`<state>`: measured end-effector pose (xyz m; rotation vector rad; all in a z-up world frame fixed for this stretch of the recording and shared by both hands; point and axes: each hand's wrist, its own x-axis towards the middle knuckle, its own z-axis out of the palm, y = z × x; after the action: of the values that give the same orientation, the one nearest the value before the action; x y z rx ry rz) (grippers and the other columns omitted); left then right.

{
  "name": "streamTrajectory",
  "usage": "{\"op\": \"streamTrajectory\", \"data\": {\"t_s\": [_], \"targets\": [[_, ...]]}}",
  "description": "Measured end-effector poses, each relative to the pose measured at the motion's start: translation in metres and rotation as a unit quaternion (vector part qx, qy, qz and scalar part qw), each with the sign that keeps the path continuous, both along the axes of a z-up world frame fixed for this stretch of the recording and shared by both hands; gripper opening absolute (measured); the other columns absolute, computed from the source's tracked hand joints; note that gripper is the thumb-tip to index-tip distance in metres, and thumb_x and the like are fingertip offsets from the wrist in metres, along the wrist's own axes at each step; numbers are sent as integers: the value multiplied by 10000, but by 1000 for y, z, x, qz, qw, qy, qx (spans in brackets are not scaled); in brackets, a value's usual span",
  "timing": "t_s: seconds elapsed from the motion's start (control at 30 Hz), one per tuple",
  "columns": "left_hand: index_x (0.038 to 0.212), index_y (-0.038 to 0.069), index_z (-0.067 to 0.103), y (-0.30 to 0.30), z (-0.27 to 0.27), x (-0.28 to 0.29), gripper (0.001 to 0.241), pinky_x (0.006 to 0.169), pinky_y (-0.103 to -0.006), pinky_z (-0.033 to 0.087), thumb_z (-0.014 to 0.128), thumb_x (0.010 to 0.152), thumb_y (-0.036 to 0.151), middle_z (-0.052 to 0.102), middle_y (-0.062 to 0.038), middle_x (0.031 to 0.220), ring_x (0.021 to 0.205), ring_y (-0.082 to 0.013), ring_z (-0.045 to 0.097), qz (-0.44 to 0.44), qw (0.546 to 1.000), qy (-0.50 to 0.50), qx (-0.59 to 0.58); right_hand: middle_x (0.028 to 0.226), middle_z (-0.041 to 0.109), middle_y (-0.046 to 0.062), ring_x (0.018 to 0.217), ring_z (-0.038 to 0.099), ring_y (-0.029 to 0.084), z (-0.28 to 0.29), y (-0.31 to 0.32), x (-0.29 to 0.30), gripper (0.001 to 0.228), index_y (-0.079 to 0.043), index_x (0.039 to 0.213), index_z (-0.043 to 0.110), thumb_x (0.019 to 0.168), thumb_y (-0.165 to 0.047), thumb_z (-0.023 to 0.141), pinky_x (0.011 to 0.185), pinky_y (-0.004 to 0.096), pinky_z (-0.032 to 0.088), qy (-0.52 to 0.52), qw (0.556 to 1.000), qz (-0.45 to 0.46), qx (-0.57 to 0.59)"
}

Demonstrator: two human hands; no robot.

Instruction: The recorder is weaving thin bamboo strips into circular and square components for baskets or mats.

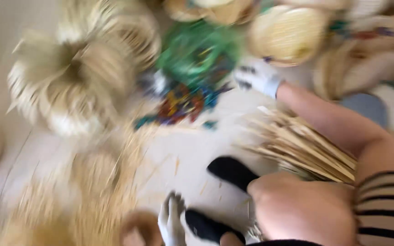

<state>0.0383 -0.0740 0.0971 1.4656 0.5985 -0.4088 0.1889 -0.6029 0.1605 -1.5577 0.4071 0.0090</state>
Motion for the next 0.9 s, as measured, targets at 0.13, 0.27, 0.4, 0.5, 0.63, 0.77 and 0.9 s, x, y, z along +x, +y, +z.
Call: {"op": "streamTrajectory", "data": {"t_s": [0.13,0.27,0.4,0.5,0.63,0.77,0.9], "targets": [[1273,-42,671,-1,31,-4,365,750,-302,568,594,1008,197,744,-108,1047,859,-151,685,15,998,-67,-9,807,680,13,705,617,93,-57,119,-4,261,-51,950,683,1024,-296,627,614,283,511,19,970,240,-27],[1192,-22,731,38,34,-6,284,669,-269,509,618,1033,185,710,-58,912,760,-107,608,103,985,-115,78,873,751,78,770,672,169,-46,200,-29,252,-64,1071,740,970,-278,653,703,338,536,17,879,454,-146],[1094,5,761,121,36,-8,185,720,-304,531,675,985,128,736,-64,942,806,-146,650,181,886,-207,373,1099,765,127,1010,729,312,-35,207,-45,309,-135,1130,749,913,-340,667,882,397,560,-61,767,571,-286],[1124,62,748,191,43,4,188,872,-353,550,694,990,181,737,-92,1080,988,-215,679,200,791,-127,564,1133,765,128,1036,725,313,-61,167,-41,332,-142,1156,748,906,-334,644,898,403,554,-42,768,556,-316],[1576,89,339,281,62,4,807,1095,-407,455,734,934,377,402,-181,1596,1427,-331,409,162,743,92,643,1108,782,119,978,758,256,-63,130,-43,351,-133,1200,741,927,-340,666,883,387,570,93,805,475,-343],[1587,97,158,321,77,8,1172,1194,-469,292,887,768,510,179,-224,1638,1496,-393,216,123,738,131,651,1066,797,102,911,765,237,-94,116,-55,344,-140,1219,737,932,-317,672,870,366,581,140,801,464,-351],[1643,126,125,337,80,14,1198,1242,-462,246,845,769,518,125,-240,1684,1557,-404,154,43,761,200,615,1023,790,69,899,752,209,-92,132,-65,310,-148,1163,735,907,-315,686,854,341,595,149,786,499,-332]]}}
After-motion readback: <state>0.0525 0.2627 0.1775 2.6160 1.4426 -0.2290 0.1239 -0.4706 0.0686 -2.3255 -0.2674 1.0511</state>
